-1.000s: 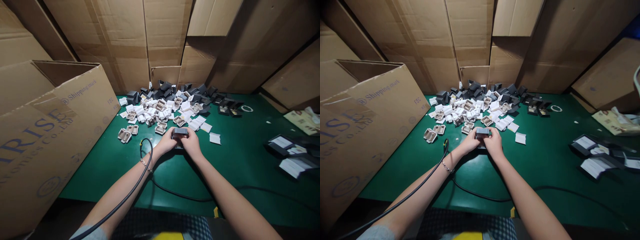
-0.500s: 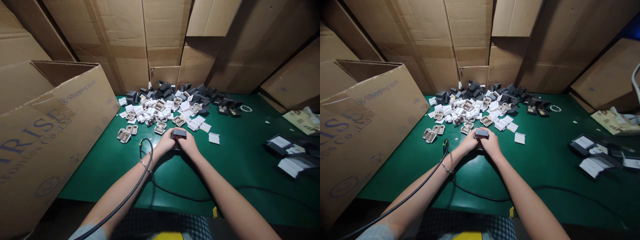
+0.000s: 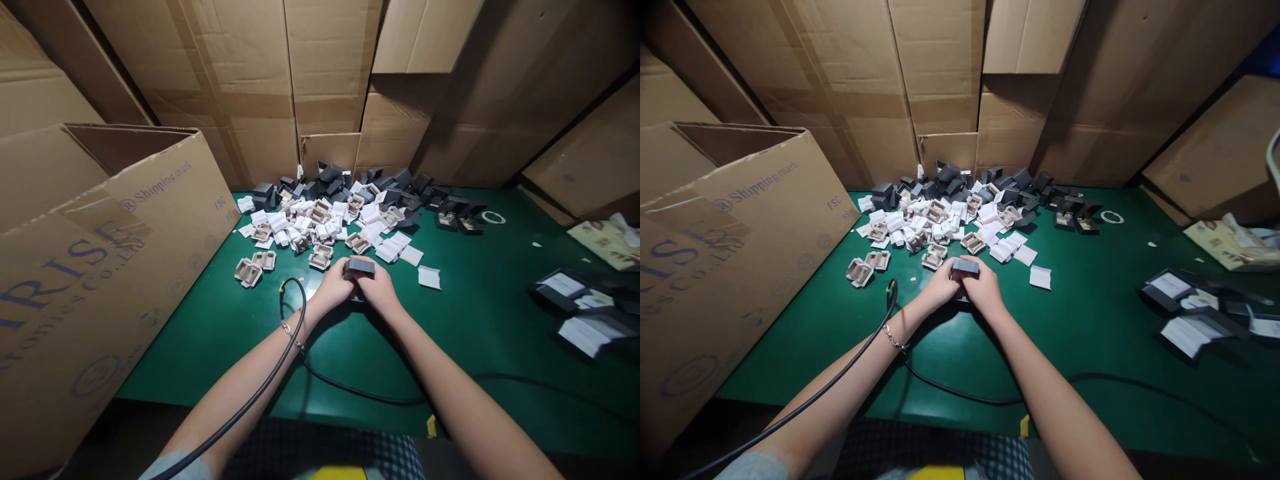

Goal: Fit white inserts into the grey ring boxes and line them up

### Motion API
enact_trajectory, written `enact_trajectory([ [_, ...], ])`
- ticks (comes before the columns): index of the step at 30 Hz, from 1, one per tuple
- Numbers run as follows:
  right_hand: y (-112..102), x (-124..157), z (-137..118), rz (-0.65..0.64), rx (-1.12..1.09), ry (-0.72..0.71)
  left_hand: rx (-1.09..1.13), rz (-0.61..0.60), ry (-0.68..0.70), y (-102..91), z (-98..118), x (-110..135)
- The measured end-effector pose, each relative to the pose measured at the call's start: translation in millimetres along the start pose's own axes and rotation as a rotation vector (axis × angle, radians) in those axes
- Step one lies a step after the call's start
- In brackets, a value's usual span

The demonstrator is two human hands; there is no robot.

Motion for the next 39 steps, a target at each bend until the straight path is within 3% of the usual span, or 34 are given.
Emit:
enact_trajectory([
  [8, -5.9, -2.0, -0.8, -0.088, 0.024, -0.041, 0.301, -0.071, -0.155, -2.2, 5.8, 0.8],
  [11, -22.6, -9.5, -2.1, -0.015, 0.029, -0.076, 0.396, -0.035, -0.184, -3.4, 8.3, 0.7],
  [15, -63.6, -23.9, 3.0, 0.23, 0.406, -0.106, 0.483, 0.014, -0.23, -4.5, 9.8, 0.3],
  [17, -82.2, -30.3, 9.6, 0.295, 0.647, -0.084, 0.499, 0.051, -0.258, -5.7, 8.7, -0.1],
  [20, -99.2, -35.5, 21.4, 0.335, 0.815, 0.002, 0.51, 0.07, -0.274, -6.6, 6.6, -1.0],
  [23, -94.5, -36.1, 25.8, 0.293, 0.872, -0.013, 0.504, 0.054, -0.258, -6.5, 6.3, -1.2],
  [29, -62.3, -34.7, 25.8, 0.142, 0.903, -0.14, 0.471, 0.039, -0.24, -4.6, 12.0, 1.8],
  [39, -53.4, -29.3, 20.9, 0.061, 0.864, -0.139, 0.51, 0.127, -0.175, -7.8, 11.0, -1.0],
])
Point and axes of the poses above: each hand's wrist, its own x-axis away from the middle knuckle, its own y-axis out of the palm, z = x × y, the point moved 4 cm from there along -x, towards the middle knuckle, and after that the axes turned 3 degrees about y, right-handed, at the moved point
